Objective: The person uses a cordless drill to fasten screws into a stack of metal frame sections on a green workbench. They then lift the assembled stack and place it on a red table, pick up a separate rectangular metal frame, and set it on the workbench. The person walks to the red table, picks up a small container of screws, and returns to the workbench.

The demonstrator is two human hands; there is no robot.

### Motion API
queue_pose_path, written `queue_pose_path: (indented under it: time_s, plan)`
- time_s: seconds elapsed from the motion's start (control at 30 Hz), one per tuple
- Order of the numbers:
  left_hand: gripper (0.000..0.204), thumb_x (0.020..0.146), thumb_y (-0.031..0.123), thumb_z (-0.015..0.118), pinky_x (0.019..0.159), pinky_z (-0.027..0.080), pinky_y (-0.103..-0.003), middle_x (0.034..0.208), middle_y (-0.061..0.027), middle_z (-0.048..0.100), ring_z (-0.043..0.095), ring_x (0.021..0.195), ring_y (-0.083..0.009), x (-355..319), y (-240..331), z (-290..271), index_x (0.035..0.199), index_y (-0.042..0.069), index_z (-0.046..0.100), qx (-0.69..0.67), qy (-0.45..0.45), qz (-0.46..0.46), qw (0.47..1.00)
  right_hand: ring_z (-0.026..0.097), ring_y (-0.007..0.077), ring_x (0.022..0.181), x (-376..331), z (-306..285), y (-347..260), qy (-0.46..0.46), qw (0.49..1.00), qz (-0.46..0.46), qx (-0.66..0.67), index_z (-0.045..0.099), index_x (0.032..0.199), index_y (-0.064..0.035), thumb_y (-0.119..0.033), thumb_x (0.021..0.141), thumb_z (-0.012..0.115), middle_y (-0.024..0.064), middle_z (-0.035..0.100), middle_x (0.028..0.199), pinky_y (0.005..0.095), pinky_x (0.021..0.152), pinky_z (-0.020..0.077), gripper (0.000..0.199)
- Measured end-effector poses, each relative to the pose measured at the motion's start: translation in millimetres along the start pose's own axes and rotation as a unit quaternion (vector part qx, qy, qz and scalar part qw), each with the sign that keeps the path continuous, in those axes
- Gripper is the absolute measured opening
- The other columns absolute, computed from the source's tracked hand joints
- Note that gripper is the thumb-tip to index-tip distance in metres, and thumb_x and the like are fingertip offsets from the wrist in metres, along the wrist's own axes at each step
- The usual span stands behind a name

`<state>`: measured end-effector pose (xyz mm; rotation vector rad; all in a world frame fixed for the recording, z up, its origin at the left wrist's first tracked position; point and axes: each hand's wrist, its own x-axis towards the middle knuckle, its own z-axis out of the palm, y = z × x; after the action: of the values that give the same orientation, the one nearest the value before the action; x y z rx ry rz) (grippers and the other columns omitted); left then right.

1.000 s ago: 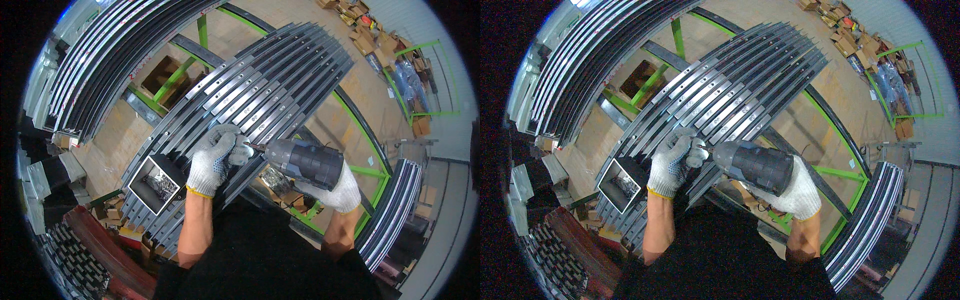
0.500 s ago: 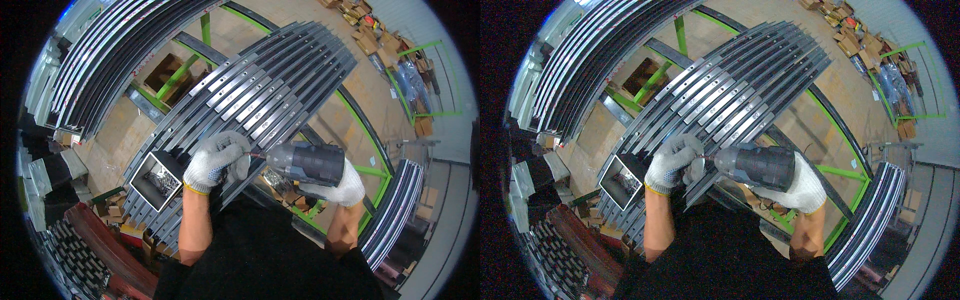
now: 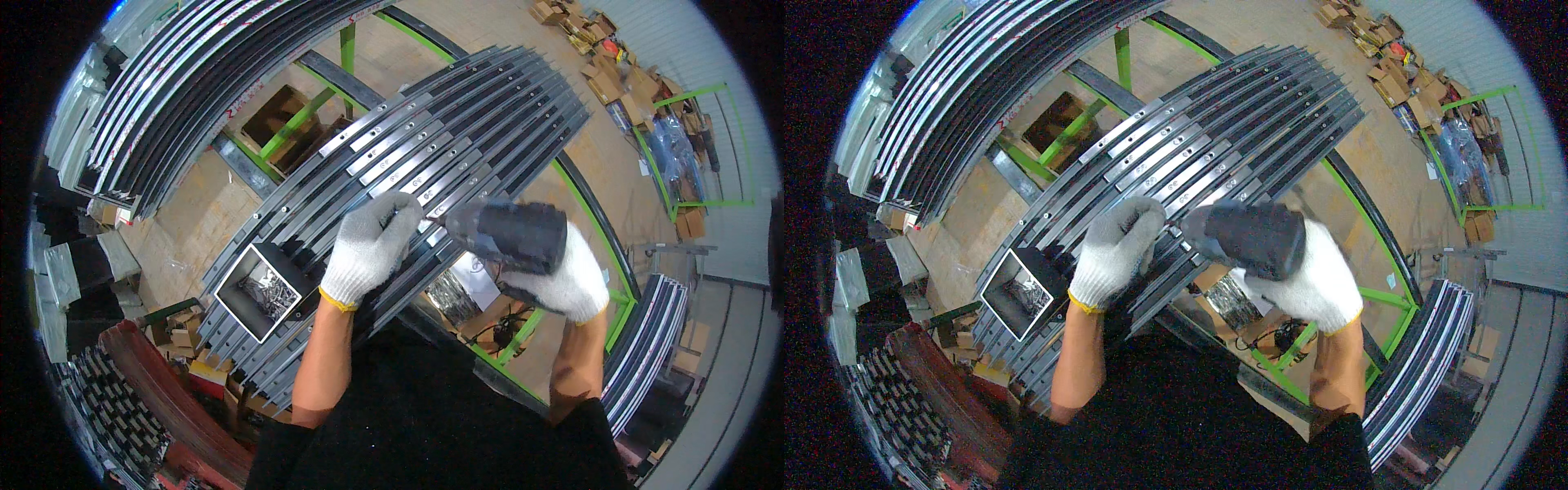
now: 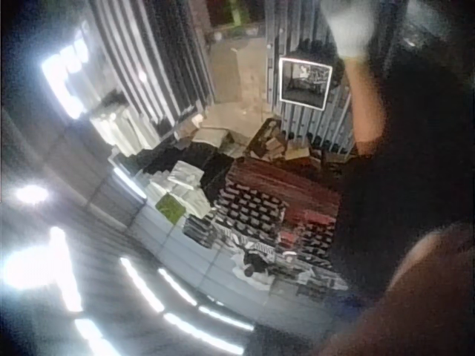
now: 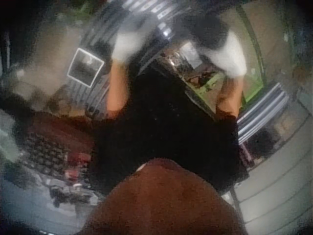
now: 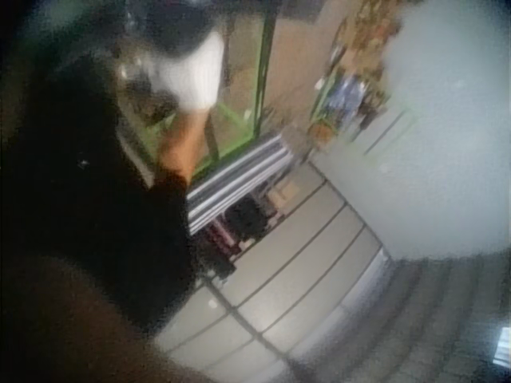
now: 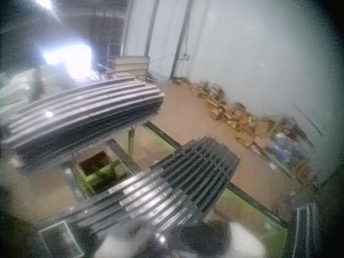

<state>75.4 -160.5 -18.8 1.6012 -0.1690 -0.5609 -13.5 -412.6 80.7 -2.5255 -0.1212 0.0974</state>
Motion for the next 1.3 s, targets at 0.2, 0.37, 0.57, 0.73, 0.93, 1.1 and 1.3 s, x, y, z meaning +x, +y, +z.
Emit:
queue_pose_path:
  time_s: [0.2, 0.37, 0.57, 0.73, 0.93, 1.1, 1.3]
  plan:
    - [0.035, 0.096, 0.018, 0.061, 0.082, 0.053, -0.033, 0.095, -0.0158, 0.073, 0.068, 0.084, -0.0198, 22.5, -2.7, -11.3, 0.127, 0.005, 0.071, 0.138, 0.124, 0.088, 0.979, 0.068, 0.0414, 0.089, 82.8, -13.4, -19.6, -0.062, 0.986, -0.038, -0.152, 0.071, 0.104, -0.0027, -0.011, 0.068, 0.079, 0.0208, 0.072, 0.097, 0.0441, 0.083, 0.0569, 0.038]
    - [0.054, 0.098, 0.015, 0.061, 0.059, 0.053, -0.033, 0.092, -0.0105, 0.069, 0.063, 0.068, -0.0162, 38.8, -7.1, -20.5, 0.151, 0.005, 0.056, -0.117, 0.08, -0.089, 0.986, 0.072, 0.0447, 0.086, 153.9, -9.1, -41.7, -0.072, 0.979, -0.028, -0.186, 0.073, 0.09, 0.002, -0.014, 0.072, 0.072, 0.0274, 0.072, 0.087, 0.0465, 0.081, 0.0581, 0.025]
    - [0.064, 0.1, 0.012, 0.059, 0.046, 0.044, -0.029, 0.076, -0.005, 0.062, 0.052, 0.051, -0.0127, 51.1, -16.2, -24.0, 0.16, 0.001, 0.04, -0.234, 0.084, -0.112, 0.962, 0.072, 0.0447, 0.088, 193.3, 3.2, -55.8, -0.139, 0.952, -0.058, -0.265, 0.075, 0.093, 0.0036, -0.017, 0.077, 0.067, 0.029, 0.072, 0.09, 0.0474, 0.081, 0.0591, 0.028]
    - [0.06, 0.101, 0.013, 0.057, 0.045, 0.043, -0.03, 0.071, -0.0053, 0.06, 0.053, 0.05, -0.0135, 58.3, -21.9, -25.9, 0.158, 0.001, 0.042, -0.272, 0.083, -0.144, 0.948, 0.073, 0.0448, 0.092, 202.4, 11.3, -47.6, -0.155, 0.951, -0.046, -0.264, 0.078, 0.096, 0.0007, -0.023, 0.079, 0.065, 0.0284, 0.074, 0.096, 0.0466, 0.086, 0.0585, 0.032]
    - [0.06, 0.101, 0.013, 0.057, 0.046, 0.043, -0.031, 0.066, -0.0062, 0.058, 0.053, 0.05, -0.0166, 60.9, -23.2, -27.0, 0.157, 0.001, 0.042, -0.233, 0.067, -0.157, 0.957, 0.072, 0.0455, 0.084, 209.0, 17.7, -41.1, -0.163, 0.949, -0.073, -0.262, 0.077, 0.093, 0.0026, -0.019, 0.078, 0.066, 0.0293, 0.073, 0.091, 0.0473, 0.08, 0.0592, 0.029]
    - [0.052, 0.103, 0.02, 0.055, 0.047, 0.044, -0.032, 0.065, -0.0059, 0.058, 0.054, 0.05, -0.0171, 57.6, -13.0, -21.9, 0.151, 0.0, 0.049, -0.191, 0.102, -0.143, 0.966, 0.074, 0.0436, 0.084, 214.5, 16.9, -44.8, -0.181, 0.933, -0.087, -0.298, 0.078, 0.092, 0.0027, -0.02, 0.08, 0.064, 0.0293, 0.073, 0.091, 0.0471, 0.081, 0.0597, 0.029]
    - [0.056, 0.104, 0.048, 0.057, 0.058, 0.053, -0.032, 0.083, -0.0089, 0.068, 0.064, 0.062, -0.0161, 49.5, 31.8, -24.3, 0.132, 0.001, 0.067, -0.06, 0.277, 0.007, 0.959, 0.074, 0.0424, 0.084, 221.4, 21.4, -45.3, -0.183, 0.927, -0.111, -0.309, 0.079, 0.089, 0.002, -0.02, 0.08, 0.064, 0.0294, 0.073, 0.091, 0.0459, 0.082, 0.0596, 0.028]
